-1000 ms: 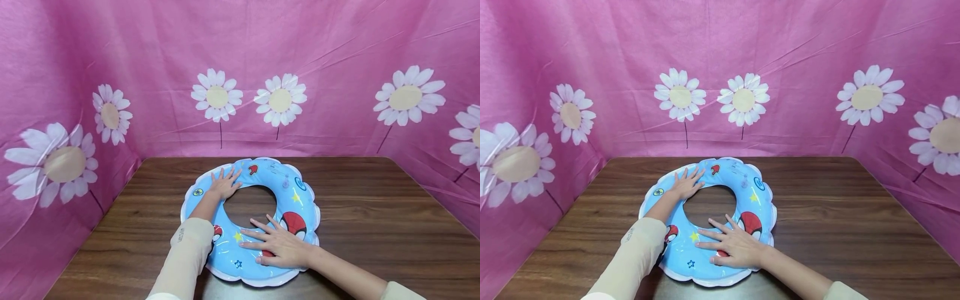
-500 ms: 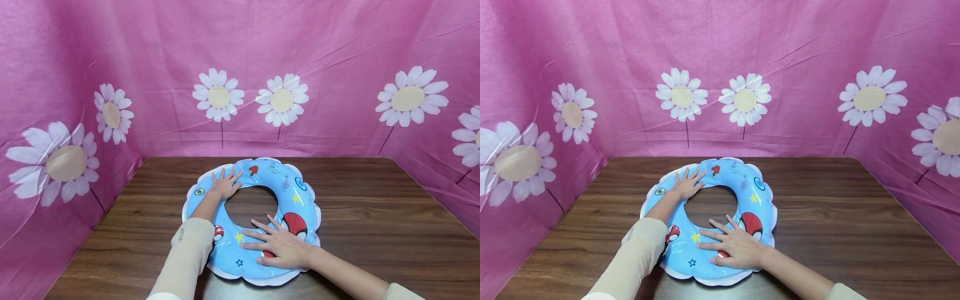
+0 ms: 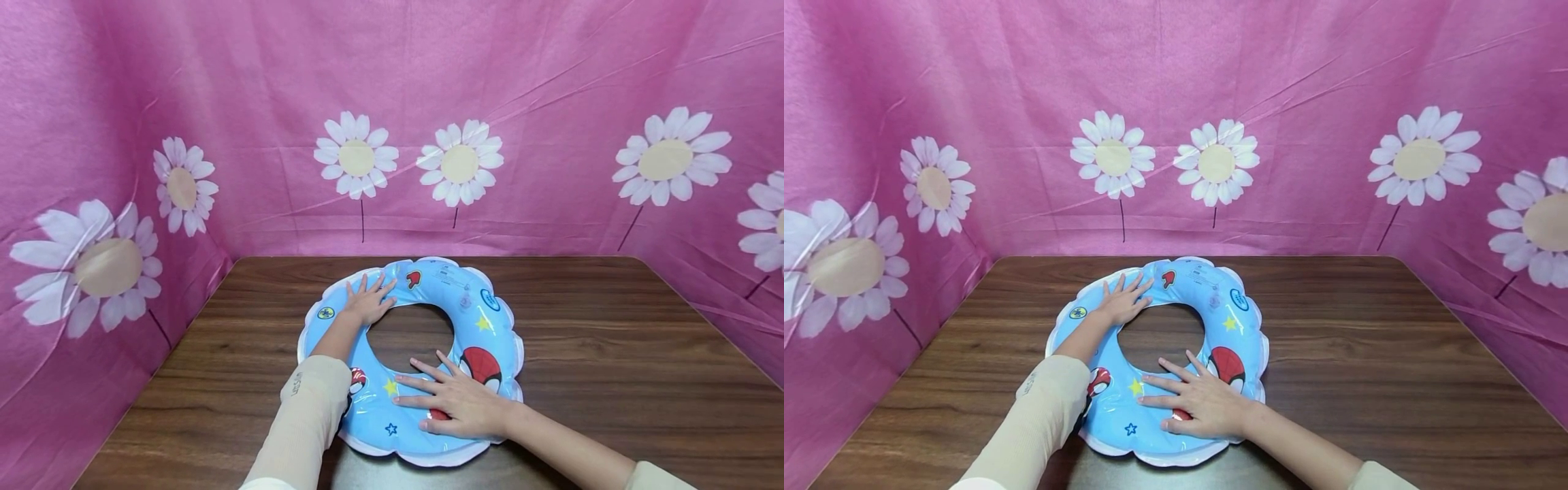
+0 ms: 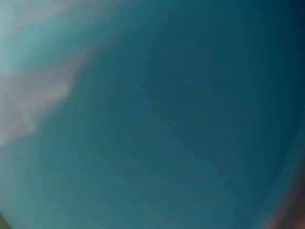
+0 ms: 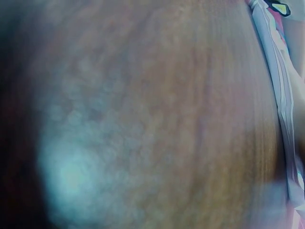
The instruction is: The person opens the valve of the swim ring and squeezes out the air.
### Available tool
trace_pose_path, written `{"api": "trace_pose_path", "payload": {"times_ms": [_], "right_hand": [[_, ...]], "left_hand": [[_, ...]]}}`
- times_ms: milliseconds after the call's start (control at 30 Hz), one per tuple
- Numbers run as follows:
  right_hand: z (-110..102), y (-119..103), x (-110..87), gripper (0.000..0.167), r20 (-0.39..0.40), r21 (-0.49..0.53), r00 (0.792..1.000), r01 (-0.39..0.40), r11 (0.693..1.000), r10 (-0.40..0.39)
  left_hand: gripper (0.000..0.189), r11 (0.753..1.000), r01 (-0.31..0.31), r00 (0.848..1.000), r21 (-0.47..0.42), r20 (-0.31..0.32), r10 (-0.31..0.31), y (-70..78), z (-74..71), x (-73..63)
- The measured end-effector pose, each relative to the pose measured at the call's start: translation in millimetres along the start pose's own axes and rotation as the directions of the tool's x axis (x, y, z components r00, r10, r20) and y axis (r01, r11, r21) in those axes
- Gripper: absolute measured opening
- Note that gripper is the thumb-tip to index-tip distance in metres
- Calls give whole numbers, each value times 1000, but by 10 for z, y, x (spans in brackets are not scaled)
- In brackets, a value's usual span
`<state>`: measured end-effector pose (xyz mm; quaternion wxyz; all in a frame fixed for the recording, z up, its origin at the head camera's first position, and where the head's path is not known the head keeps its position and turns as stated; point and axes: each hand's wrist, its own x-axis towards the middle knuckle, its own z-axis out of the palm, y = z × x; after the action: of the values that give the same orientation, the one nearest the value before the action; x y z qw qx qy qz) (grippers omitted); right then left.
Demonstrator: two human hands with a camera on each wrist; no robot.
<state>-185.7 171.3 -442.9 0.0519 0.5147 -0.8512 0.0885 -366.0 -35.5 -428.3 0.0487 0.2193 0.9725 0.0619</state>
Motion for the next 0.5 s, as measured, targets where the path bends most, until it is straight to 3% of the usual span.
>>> {"api": "trace_pose_path", "payload": {"times_ms": [500], "right_hand": [[-16, -10, 0, 49, 11, 14, 1000, -11, 1000, 11]], "left_hand": [[53, 1000, -1, 1000, 12, 3, 1, 13, -24, -15]]}}
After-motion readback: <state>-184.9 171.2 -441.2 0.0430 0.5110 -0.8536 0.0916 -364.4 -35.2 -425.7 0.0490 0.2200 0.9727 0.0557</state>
